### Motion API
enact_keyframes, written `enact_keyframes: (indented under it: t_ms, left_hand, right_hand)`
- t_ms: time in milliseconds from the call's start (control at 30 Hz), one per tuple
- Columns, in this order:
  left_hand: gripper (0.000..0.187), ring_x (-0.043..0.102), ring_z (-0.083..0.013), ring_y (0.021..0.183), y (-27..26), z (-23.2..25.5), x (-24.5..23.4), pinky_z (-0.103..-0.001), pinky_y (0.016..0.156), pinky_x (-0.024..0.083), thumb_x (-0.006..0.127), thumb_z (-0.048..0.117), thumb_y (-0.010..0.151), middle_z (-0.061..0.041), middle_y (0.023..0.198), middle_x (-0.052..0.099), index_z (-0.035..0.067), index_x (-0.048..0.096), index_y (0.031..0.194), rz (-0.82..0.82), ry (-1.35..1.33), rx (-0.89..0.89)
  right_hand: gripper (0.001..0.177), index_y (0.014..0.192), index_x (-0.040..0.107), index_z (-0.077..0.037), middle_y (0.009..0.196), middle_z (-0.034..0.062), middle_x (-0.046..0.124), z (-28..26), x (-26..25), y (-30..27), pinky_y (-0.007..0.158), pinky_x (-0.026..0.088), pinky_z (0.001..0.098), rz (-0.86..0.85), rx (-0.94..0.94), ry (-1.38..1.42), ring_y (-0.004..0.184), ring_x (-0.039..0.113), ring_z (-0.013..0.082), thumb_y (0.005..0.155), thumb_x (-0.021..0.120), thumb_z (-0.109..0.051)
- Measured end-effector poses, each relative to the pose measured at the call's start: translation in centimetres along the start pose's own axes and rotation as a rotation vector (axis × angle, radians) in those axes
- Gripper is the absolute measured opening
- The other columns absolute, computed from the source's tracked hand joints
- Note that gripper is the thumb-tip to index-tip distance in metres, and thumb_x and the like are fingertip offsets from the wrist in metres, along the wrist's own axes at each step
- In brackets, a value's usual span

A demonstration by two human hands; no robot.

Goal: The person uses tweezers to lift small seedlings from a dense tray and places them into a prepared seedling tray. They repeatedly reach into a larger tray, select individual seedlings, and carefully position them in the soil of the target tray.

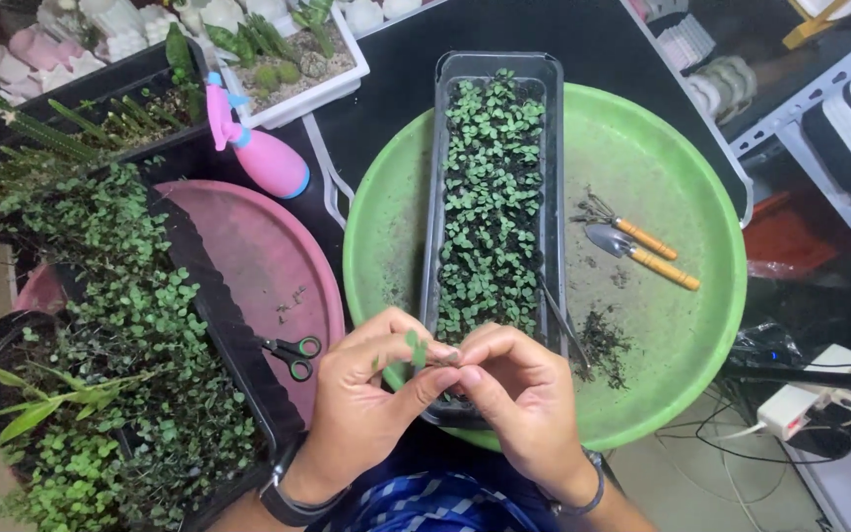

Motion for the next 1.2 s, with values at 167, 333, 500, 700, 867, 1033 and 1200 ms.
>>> enact_keyframes:
  t_ms: [167,333,500,700,867,1033,1200]
  left_hand:
    - [0.013,0.066,-0.0130,0.078,0.2,-0.2,-0.6,-0.024,0.071,0.055,0.077,0.020,0.089,-0.004,0.085,0.066,0.007,0.075,0.090,0.000,-0.003,-0.011]
    - [0.013,0.066,-0.0137,0.078,0.4,-0.9,-0.7,-0.024,0.072,0.054,0.076,0.019,0.089,-0.004,0.084,0.065,0.006,0.073,0.088,0.001,-0.014,-0.014]
    - [0.011,0.061,-0.0145,0.076,0.3,-2.3,-0.4,-0.029,0.077,0.049,0.078,0.017,0.089,-0.001,0.081,0.065,0.006,0.076,0.089,-0.025,0.098,0.132]
    - [0.025,0.055,-0.0166,0.073,0.3,-5.7,1.5,-0.032,0.077,0.042,0.072,0.021,0.094,-0.002,0.078,0.061,0.007,0.061,0.077,-0.160,0.174,0.172]
    - [0.015,0.058,-0.0201,0.084,0.2,-8.3,2.3,-0.034,0.084,0.040,0.070,0.019,0.096,-0.002,0.086,0.062,0.008,0.063,0.089,-0.245,0.368,0.177]
    - [0.013,0.060,-0.0196,0.084,0.0,-9.0,2.6,-0.035,0.086,0.040,0.073,0.018,0.094,-0.002,0.088,0.068,0.007,0.068,0.090,-0.276,0.417,0.157]
    - [0.021,0.056,-0.0215,0.086,-0.5,-8.9,2.9,-0.036,0.084,0.039,0.067,0.026,0.098,-0.003,0.088,0.062,0.007,0.066,0.090,-0.155,0.454,0.161]
  right_hand:
    - [0.008,0.099,0.069,-0.003,0.091,0.0095,0.068,0.1,0.2,0.1,0.072,0.056,0.0278,-0.018,0.002,-0.058,0.082,0.064,0.0175,0.098,0.066,-0.011]
    - [0.006,0.099,0.070,-0.004,0.090,0.0086,0.070,-0.1,-0.2,0.2,0.075,0.054,0.0282,-0.023,-0.013,-0.158,0.082,0.065,0.0178,0.097,0.066,-0.009]
    - [0.005,0.096,0.070,-0.003,0.091,0.0098,0.074,-2.8,-3.2,-0.6,0.080,0.058,0.0292,0.053,-0.234,-0.736,0.082,0.071,0.0200,0.091,0.070,-0.004]
    - [0.013,0.105,0.067,0.000,0.099,0.0147,0.071,-2.6,-9.4,-3.5,0.081,0.053,0.0319,0.232,-0.257,-1.020,0.083,0.066,0.0225,0.098,0.068,-0.011]
    - [0.042,0.121,0.062,-0.003,0.120,0.0196,0.063,-0.2,-10.3,-5.7,0.103,0.051,0.0430,0.181,-0.235,-1.202,0.114,0.062,0.0336,0.091,0.075,-0.027]
    - [0.037,0.113,0.064,-0.004,0.115,0.0200,0.063,1.7,-8.5,-7.5,0.096,0.052,0.0453,0.231,-0.465,-1.327,0.107,0.061,0.0353,0.093,0.073,-0.034]
    - [0.038,0.109,0.070,-0.008,0.104,0.0050,0.071,2.5,-5.5,-5.8,0.082,0.040,0.0381,-0.043,-0.325,-1.320,0.089,0.064,0.0233,0.091,0.078,-0.041]
Point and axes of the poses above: each hand's wrist, its own y-axis towards the middle knuckle, its own x-axis out of the palm, z = x × y, the point moved 1 cm from there along y, towards the middle knuckle
